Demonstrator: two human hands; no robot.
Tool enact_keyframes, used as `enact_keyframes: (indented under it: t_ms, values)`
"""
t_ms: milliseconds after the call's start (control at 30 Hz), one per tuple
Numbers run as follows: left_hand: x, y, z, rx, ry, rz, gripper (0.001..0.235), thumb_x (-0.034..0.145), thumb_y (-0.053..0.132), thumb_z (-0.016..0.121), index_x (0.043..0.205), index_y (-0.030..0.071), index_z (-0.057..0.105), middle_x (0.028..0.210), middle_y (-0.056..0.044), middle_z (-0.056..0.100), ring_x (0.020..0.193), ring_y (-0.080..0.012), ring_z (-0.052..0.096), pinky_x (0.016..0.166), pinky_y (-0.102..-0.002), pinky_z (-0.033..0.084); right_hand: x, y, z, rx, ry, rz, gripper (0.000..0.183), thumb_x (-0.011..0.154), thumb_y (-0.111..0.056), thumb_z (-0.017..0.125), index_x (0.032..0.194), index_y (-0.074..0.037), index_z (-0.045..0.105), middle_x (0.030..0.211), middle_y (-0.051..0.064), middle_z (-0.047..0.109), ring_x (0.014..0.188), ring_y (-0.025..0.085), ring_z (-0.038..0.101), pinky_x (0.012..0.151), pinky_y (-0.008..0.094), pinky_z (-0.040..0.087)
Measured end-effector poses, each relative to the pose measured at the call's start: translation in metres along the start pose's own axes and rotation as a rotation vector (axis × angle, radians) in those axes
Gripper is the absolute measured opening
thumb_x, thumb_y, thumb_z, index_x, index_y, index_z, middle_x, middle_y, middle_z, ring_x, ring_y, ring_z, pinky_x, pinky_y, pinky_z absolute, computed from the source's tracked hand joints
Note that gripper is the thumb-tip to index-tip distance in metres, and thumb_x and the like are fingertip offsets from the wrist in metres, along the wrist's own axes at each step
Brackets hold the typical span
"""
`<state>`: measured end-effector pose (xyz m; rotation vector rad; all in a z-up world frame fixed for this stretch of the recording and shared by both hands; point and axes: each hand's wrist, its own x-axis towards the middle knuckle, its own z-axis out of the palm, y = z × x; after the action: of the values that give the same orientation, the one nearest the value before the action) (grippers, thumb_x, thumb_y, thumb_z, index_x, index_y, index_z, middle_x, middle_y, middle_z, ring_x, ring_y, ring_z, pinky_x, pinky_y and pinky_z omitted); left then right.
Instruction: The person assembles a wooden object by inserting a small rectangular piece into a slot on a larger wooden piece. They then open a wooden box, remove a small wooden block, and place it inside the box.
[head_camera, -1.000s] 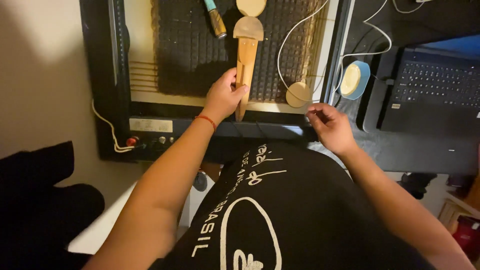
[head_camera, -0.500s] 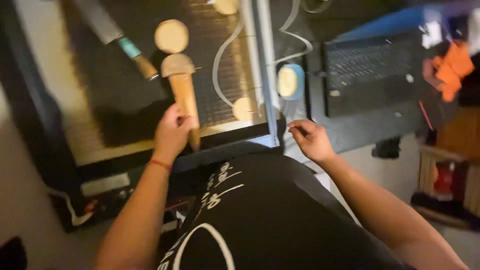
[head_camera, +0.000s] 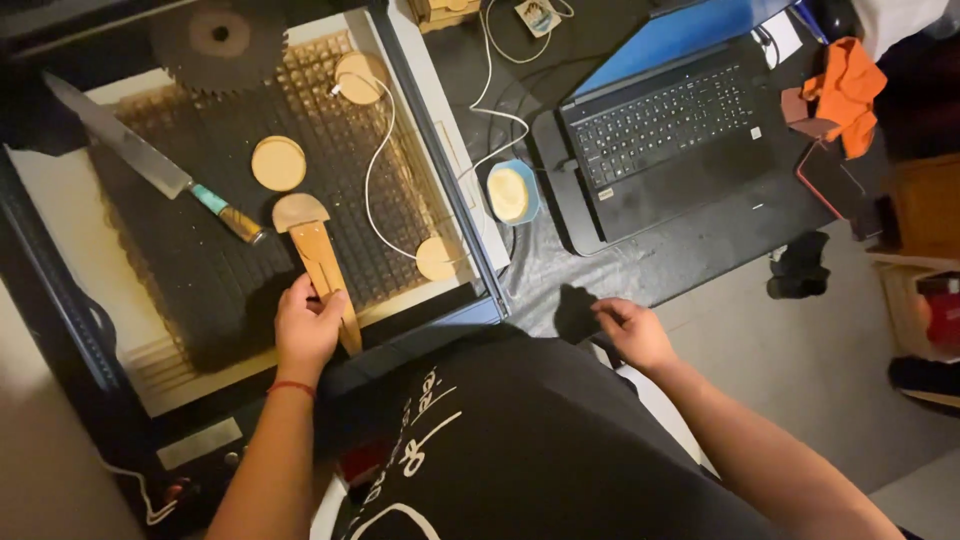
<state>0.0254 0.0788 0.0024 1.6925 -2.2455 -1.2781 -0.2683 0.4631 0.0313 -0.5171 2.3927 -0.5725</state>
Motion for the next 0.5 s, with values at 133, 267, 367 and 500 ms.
enact_keyframes:
  t_ms: [133, 267, 367, 500]
  values:
    - [-0.016, 0.041, -0.013, 0.006, -0.024, -0.076, 0.066, 0.086, 0.032, 0.072, 0.142, 0.006, 0.050, 0.118, -0.016, 0.065, 0.105, -0.0303, 0.066, 0.092, -0.045, 0.053, 0.019, 0.025, -0.015, 0.033, -0.003, -0.042, 0.021, 0.087, -0.018, 0.069, 0.107, -0.023, 0.076, 0.094, 0.006, 0.078, 0.095, 0.030, 0.072, 0.083, 0.043, 0.056]
    - [-0.017, 0.042, 0.004, 0.345, 0.240, 0.024, 0.065, 0.083, 0.039, 0.070, 0.142, 0.015, 0.053, 0.124, -0.010, 0.058, 0.113, -0.0336, 0.062, 0.090, -0.051, 0.053, 0.038, 0.054, -0.031, 0.034, 0.018, -0.051, 0.019, 0.087, -0.016, 0.071, 0.104, -0.021, 0.077, 0.093, 0.007, 0.078, 0.094, 0.030, 0.072, 0.083, 0.043, 0.056]
    - [-0.003, 0.110, 0.025, 0.343, 0.475, 0.262, 0.062, 0.079, 0.033, 0.080, 0.132, 0.009, 0.060, 0.122, -0.018, 0.057, 0.117, -0.0400, 0.059, 0.095, -0.051, 0.049, 0.052, 0.058, -0.053, 0.073, 0.019, -0.089, 0.017, 0.087, -0.013, 0.071, 0.101, -0.019, 0.078, 0.090, 0.008, 0.079, 0.091, 0.029, 0.073, 0.083, 0.041, 0.056]
    - [0.037, 0.258, 0.058, 0.106, 0.421, 0.397, 0.064, 0.080, 0.035, 0.083, 0.134, 0.009, 0.058, 0.129, -0.021, 0.054, 0.125, -0.0449, 0.053, 0.103, -0.055, 0.043, 0.076, 0.070, -0.086, 0.143, -0.007, -0.193, 0.015, 0.089, -0.009, 0.070, 0.097, -0.016, 0.080, 0.088, 0.009, 0.079, 0.086, 0.027, 0.075, 0.081, 0.038, 0.056]
